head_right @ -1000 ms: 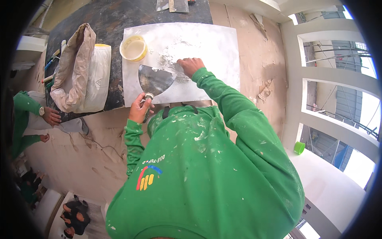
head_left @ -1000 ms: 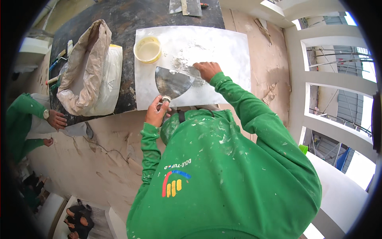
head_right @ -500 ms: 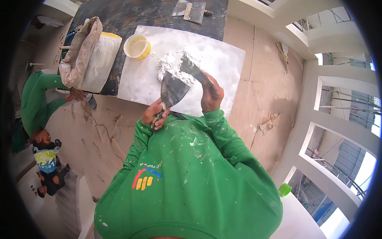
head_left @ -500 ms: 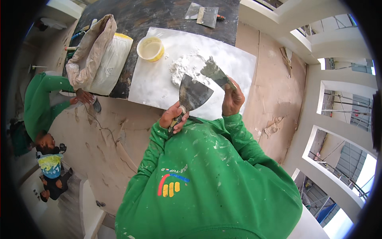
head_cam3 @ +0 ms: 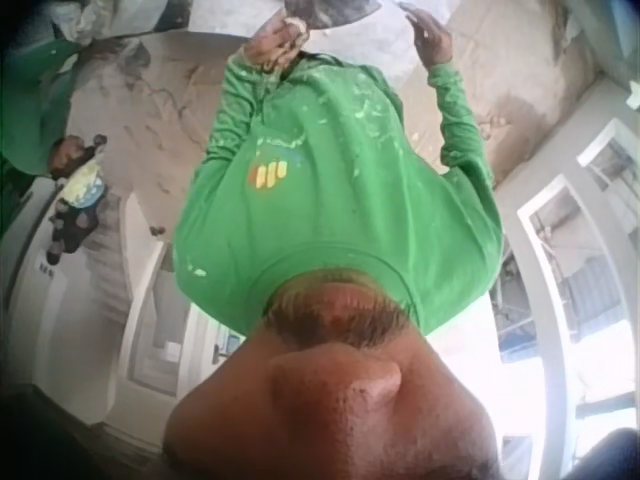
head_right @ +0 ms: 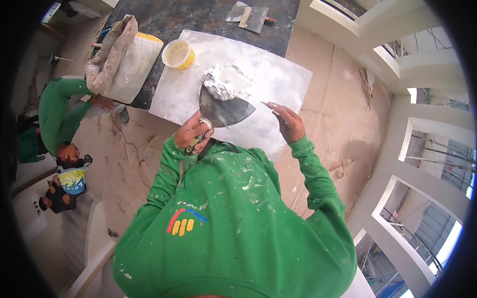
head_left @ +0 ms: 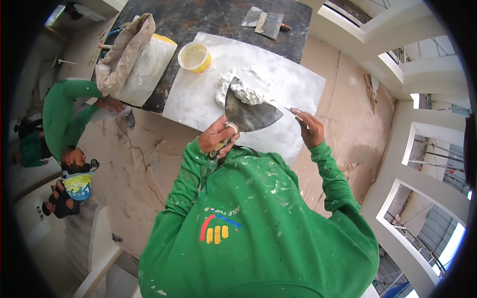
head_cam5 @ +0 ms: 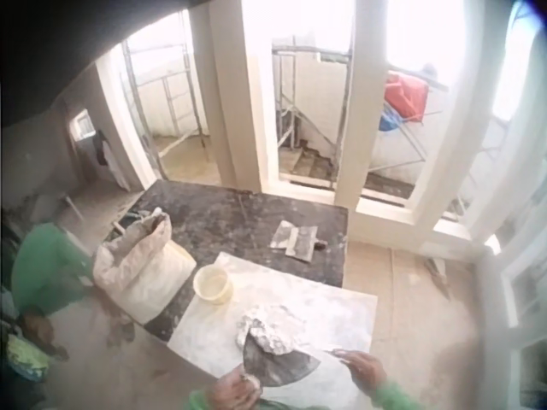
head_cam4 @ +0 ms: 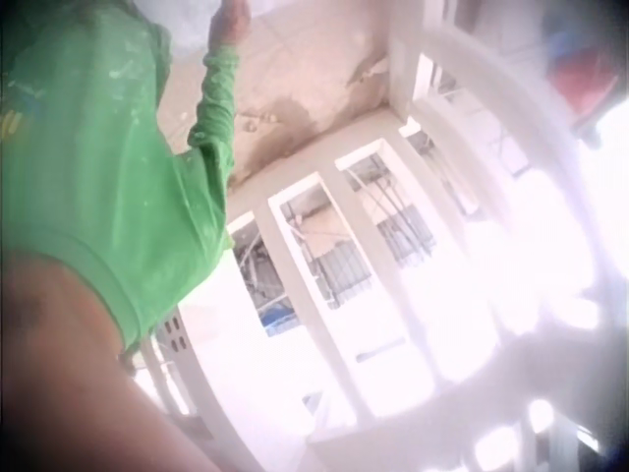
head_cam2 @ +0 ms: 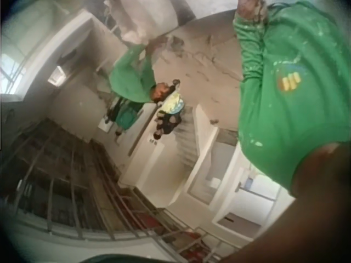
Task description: The person mixes a white powder with water on a board using a trowel and a smaller scraper. They then transfer the mixed compound to a larger trowel and apply it to a curved white surface on a scaffolding structure.
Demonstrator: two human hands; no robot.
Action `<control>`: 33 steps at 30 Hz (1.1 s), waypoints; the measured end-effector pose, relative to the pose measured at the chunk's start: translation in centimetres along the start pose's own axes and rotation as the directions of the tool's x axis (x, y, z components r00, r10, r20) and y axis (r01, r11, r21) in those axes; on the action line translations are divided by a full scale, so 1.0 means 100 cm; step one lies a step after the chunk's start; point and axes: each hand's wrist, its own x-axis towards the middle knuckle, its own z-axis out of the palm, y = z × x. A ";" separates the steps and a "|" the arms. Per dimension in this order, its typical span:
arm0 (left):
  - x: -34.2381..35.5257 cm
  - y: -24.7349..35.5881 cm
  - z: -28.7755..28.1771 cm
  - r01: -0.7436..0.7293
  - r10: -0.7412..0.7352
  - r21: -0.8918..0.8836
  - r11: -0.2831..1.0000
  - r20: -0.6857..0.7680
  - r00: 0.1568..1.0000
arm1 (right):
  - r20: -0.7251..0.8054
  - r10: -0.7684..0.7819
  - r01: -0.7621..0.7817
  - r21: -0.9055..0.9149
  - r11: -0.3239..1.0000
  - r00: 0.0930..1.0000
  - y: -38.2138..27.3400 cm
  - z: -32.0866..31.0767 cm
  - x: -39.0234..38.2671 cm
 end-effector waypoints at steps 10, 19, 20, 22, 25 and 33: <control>0.037 -0.018 -0.005 0.047 0.022 0.162 0.986 -0.400 0.916 | 0.133 -0.202 0.226 -0.199 0.954 0.970 -0.028 0.073 0.010; -0.010 -0.017 -0.060 0.218 -0.125 0.358 0.908 -0.264 0.956 | 0.027 0.028 -0.026 -0.075 0.997 0.999 0.005 0.086 0.119; -0.017 -0.013 -0.073 0.198 -0.104 0.376 0.905 -0.254 0.961 | 0.003 0.088 -0.088 -0.028 0.996 0.996 0.003 0.078 0.128; -0.027 -0.003 -0.091 0.189 -0.106 0.411 0.892 -0.218 0.970 | 0.085 0.325 -0.333 0.109 0.936 0.942 -0.005 0.065 0.142; -0.028 0.021 -0.102 0.062 -0.070 0.382 0.922 0.008 0.998 | 0.320 0.480 -0.576 0.501 0.646 0.817 -0.018 0.060 0.160; -0.009 0.090 -0.077 -0.097 -0.012 0.332 0.938 0.311 0.950 | 0.719 0.377 -0.808 0.473 0.351 0.584 -0.020 0.078 0.175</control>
